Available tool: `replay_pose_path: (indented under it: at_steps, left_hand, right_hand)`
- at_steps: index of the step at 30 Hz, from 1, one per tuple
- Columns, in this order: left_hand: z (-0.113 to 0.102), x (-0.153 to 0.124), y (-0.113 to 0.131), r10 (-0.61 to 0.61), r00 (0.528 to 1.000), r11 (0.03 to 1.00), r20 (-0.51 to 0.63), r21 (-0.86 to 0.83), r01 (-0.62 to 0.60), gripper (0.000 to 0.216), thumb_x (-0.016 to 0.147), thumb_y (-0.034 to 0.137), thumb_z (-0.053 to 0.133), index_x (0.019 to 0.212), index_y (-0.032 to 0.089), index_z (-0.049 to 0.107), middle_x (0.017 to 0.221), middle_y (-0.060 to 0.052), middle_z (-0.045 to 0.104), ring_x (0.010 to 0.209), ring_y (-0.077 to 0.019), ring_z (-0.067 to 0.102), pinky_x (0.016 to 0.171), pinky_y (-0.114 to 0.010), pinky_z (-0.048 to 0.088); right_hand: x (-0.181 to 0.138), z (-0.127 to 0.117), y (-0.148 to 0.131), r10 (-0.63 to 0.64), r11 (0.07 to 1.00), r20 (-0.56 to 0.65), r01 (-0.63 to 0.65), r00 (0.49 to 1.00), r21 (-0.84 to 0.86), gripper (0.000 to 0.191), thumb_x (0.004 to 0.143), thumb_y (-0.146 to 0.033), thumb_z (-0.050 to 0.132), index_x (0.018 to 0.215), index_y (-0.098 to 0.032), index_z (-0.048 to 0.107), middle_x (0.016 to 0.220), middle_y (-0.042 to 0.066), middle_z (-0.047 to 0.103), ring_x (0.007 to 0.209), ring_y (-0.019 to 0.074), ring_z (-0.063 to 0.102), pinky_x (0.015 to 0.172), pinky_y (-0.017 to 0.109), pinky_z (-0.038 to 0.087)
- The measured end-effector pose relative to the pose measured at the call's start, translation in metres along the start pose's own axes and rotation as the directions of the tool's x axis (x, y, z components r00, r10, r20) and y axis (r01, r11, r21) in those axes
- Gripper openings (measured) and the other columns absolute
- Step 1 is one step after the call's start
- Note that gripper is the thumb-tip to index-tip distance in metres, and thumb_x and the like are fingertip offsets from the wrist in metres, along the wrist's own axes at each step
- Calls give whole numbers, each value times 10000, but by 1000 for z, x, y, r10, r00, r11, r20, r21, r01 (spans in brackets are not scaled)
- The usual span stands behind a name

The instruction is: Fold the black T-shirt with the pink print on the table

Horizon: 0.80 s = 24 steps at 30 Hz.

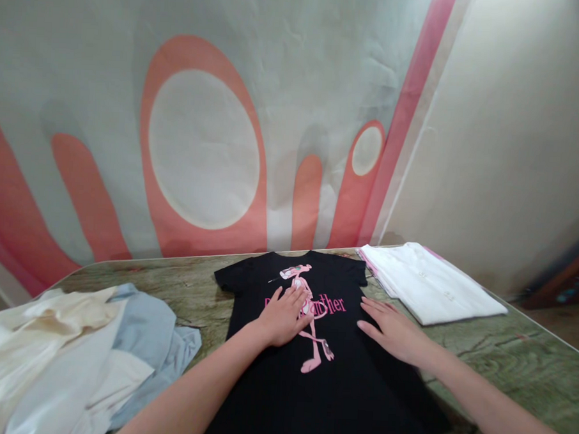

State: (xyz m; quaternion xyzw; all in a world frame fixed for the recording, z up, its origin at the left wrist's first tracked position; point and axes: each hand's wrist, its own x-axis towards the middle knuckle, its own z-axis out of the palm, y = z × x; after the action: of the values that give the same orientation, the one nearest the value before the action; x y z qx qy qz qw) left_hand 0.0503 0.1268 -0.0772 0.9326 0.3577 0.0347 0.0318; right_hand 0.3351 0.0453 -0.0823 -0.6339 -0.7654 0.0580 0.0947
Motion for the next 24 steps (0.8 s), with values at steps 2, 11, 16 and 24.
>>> replay_pose_path:
  at_steps: [2,11,16,24]
  left_hand:
    - [-1,0,1,-5,1000,1000,1,-4,5,608,892,565,105,1406,249,179,1472,-33,156,1343,-226,131,1063,-434,95]
    - [-4,-1,2,-19,1000,1000,11,-9,19,604,893,563,110,1405,250,182,1473,-34,152,1340,-231,146,1062,-436,102]
    - [-4,-2,3,-22,1000,1000,12,-20,22,598,896,550,109,1406,246,178,1472,-37,152,1339,-235,152,1065,-443,100]
    - [-33,6,12,4,991,997,132,-74,5,623,882,518,250,1401,177,195,1472,-84,132,1344,-256,122,1058,-484,123]
  right_hand:
    - [10,-8,13,38,997,-23,-36,999,65,446,866,-433,366,1145,-167,590,1203,95,575,1106,240,521,961,370,364]
    - [90,7,68,423,893,-182,-374,888,252,349,802,-328,510,1088,-132,555,901,78,671,770,194,629,684,268,439]
    - [108,23,74,433,882,-172,-377,885,283,365,775,-278,544,1101,-117,516,820,56,654,694,162,618,640,248,421]
    - [109,19,76,441,881,-197,-380,876,281,335,812,-295,495,1105,-134,477,799,43,641,686,157,606,628,249,406]
